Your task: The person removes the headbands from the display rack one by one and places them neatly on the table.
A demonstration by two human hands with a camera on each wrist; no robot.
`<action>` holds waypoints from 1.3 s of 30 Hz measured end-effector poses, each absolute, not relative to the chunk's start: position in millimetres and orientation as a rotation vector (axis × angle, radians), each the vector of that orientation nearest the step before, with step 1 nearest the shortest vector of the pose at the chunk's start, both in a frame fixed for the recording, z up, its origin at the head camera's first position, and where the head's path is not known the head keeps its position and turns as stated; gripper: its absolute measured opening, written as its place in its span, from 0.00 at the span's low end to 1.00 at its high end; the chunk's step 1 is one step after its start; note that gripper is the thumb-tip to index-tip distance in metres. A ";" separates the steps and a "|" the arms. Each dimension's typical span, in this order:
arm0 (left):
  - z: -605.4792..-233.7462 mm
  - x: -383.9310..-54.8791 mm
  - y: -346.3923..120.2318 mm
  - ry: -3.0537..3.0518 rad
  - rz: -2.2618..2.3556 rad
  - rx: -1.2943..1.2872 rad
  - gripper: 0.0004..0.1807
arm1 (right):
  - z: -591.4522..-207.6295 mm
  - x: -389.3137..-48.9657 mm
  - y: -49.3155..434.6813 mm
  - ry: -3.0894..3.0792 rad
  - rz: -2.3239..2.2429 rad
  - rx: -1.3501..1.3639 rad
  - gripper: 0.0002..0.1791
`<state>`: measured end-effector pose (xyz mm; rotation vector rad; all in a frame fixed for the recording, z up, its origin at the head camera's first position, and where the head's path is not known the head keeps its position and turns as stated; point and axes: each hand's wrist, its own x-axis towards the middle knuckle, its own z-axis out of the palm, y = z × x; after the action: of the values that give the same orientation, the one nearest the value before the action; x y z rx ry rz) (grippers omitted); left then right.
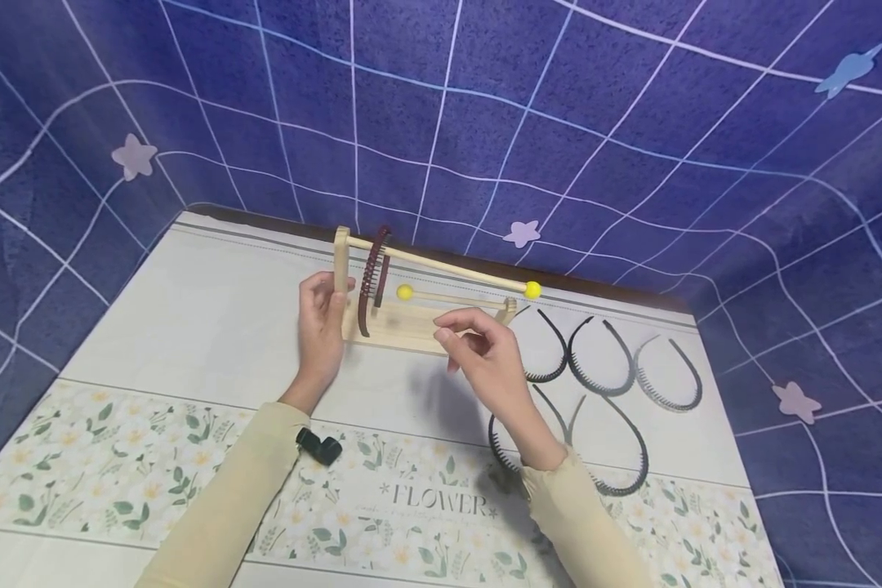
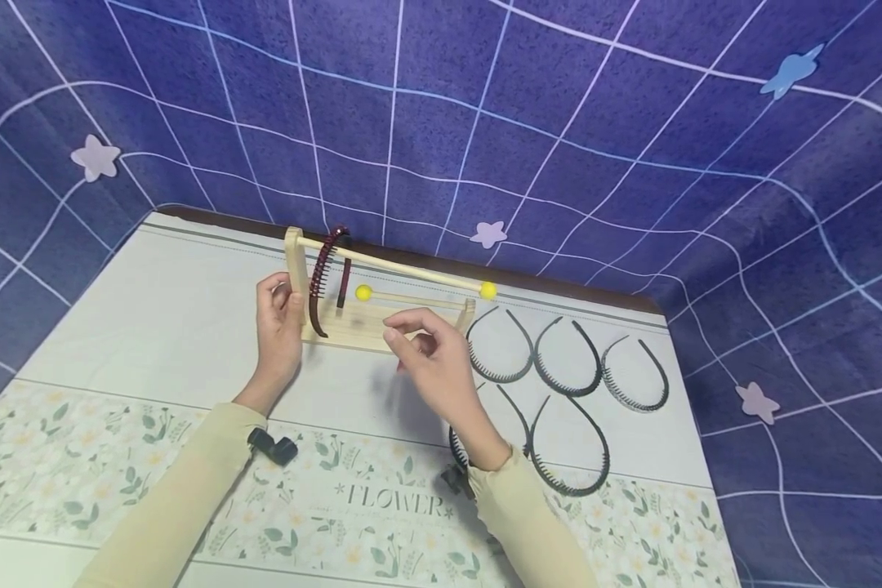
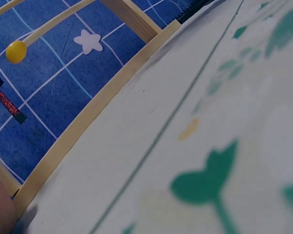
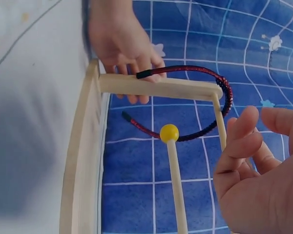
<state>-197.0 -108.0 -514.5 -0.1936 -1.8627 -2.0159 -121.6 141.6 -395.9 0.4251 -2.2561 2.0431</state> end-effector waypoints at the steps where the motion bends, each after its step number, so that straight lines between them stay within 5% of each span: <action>1: -514.5 -197.0 -108.0 -1.862 -2.016 -0.193 0.17 | -395.5 -123.4 139.8 -2.257 2.061 0.417 0.09; 26: -511.9 -197.0 -106.3 -1.849 -2.053 -0.201 0.17 | -385.7 -148.9 70.4 -2.279 2.266 0.248 0.22; 39: -515.0 -198.4 -105.6 -1.733 -2.056 -0.211 0.15 | -381.5 -154.9 42.1 -2.137 2.295 0.134 0.17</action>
<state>-198.4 -105.6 -515.0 -0.2110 -1.7329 -2.0561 -154.9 42.1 -381.5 0.1343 -2.1374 2.2949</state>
